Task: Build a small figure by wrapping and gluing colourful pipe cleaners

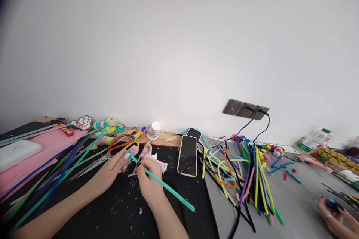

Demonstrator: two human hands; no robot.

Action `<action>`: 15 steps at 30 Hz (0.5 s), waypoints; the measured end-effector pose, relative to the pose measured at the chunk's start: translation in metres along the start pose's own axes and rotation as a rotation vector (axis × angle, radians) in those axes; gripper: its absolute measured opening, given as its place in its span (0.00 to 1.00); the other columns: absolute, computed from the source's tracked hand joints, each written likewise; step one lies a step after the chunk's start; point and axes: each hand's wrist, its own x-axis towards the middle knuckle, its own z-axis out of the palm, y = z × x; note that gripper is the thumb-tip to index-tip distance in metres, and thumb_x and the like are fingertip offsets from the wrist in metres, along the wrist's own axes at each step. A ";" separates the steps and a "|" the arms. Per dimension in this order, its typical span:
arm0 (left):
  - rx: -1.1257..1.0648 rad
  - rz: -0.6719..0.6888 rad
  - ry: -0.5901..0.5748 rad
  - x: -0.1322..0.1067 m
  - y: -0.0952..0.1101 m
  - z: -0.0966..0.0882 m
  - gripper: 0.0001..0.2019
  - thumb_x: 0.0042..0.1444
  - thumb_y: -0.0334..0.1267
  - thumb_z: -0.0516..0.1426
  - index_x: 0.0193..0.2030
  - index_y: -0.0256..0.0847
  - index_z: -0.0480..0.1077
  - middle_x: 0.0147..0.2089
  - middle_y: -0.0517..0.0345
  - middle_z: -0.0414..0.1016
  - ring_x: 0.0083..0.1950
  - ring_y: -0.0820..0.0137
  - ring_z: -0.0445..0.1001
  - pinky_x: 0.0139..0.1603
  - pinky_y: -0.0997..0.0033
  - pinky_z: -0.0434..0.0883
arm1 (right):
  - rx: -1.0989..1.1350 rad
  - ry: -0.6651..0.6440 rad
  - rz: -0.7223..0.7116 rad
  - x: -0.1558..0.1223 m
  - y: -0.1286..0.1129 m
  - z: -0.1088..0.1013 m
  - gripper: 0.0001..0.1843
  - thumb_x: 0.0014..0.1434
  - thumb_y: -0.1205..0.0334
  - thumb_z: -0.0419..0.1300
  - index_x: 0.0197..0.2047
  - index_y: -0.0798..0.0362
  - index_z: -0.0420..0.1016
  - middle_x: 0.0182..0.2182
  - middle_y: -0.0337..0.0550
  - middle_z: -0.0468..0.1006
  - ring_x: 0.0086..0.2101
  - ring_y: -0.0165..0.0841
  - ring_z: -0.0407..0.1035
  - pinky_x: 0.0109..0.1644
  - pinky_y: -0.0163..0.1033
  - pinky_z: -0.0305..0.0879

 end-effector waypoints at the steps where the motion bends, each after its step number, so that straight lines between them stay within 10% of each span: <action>1: 0.055 0.035 0.015 0.000 0.001 -0.001 0.13 0.57 0.51 0.53 0.31 0.44 0.66 0.24 0.63 0.61 0.28 0.67 0.59 0.31 0.70 0.56 | -0.037 -0.005 -0.028 -0.001 -0.001 0.000 0.16 0.60 0.61 0.52 0.23 0.54 0.70 0.20 0.37 0.67 0.25 0.31 0.61 0.30 0.34 0.55; 15: 0.225 0.171 0.051 -0.004 0.015 0.002 0.10 0.56 0.47 0.55 0.29 0.47 0.64 0.26 0.61 0.65 0.29 0.63 0.63 0.32 0.69 0.55 | -0.255 -0.092 -0.283 -0.010 -0.007 0.001 0.15 0.64 0.64 0.47 0.30 0.52 0.71 0.26 0.43 0.73 0.29 0.34 0.67 0.35 0.37 0.60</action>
